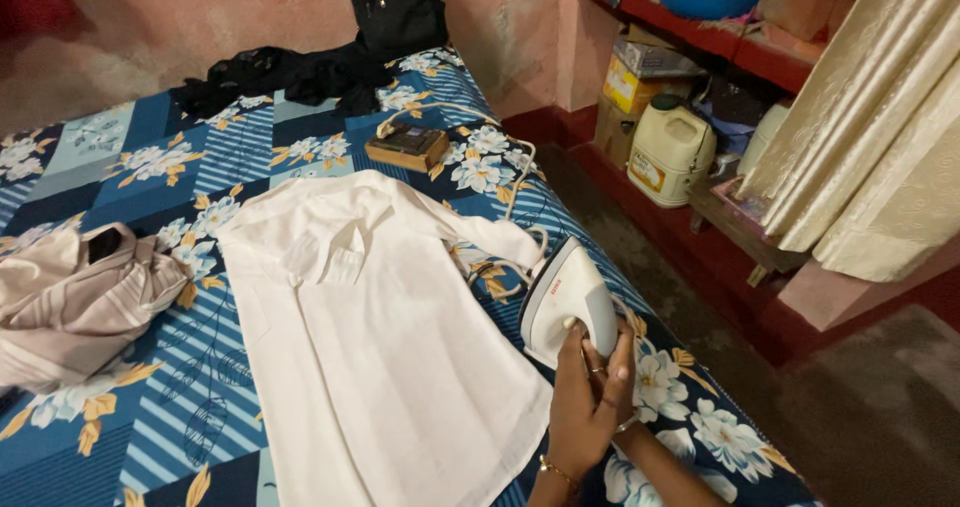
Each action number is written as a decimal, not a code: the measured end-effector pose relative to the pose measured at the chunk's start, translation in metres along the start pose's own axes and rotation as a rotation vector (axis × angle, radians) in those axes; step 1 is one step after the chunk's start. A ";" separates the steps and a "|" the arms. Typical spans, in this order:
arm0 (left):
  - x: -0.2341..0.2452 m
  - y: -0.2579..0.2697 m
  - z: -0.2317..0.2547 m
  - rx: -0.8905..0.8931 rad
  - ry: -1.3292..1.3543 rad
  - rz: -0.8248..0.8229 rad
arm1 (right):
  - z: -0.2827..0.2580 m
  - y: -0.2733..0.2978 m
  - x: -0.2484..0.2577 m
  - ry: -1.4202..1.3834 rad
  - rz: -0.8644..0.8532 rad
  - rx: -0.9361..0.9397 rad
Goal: The person irons a white long-sleeved shirt laid out on a bed. They smooth the fabric with their hands, then use a white electric iron to press the body and sleeves, repeatedly adjusting the garment to remove wrinkles.
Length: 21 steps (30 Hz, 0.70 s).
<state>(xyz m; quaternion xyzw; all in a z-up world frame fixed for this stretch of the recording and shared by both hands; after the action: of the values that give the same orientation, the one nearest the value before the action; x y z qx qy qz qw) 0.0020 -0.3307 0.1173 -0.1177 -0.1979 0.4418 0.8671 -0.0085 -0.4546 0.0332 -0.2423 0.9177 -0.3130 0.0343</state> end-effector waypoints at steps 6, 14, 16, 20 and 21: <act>0.011 0.004 0.005 0.015 -0.042 -0.018 | -0.048 0.001 0.003 0.110 0.022 0.095; 0.028 0.015 0.029 0.021 0.024 0.047 | -0.075 0.021 0.002 0.252 0.071 0.253; 0.036 0.020 0.032 0.043 0.003 0.072 | -0.080 0.025 -0.003 0.238 0.034 0.251; 0.069 0.031 0.026 0.093 -0.045 0.143 | -0.100 0.036 -0.033 0.373 0.030 0.343; 0.079 0.033 0.025 0.087 -0.047 0.174 | -0.108 0.038 -0.044 0.438 0.048 0.380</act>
<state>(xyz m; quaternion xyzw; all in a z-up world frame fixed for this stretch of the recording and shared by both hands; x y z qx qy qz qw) 0.0091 -0.2463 0.1458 -0.0863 -0.1879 0.5263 0.8248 -0.0092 -0.3482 0.0930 -0.1362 0.8336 -0.5233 -0.1127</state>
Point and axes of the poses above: each hand's wrist, its own y-axis away from the middle knuckle, its own x-axis out of the back of the hand, z = x × y, the point moved 6 cm from there along -y, towards the middle knuckle, and after that the axes turned 2 degrees about x, right-handed, at the moved point
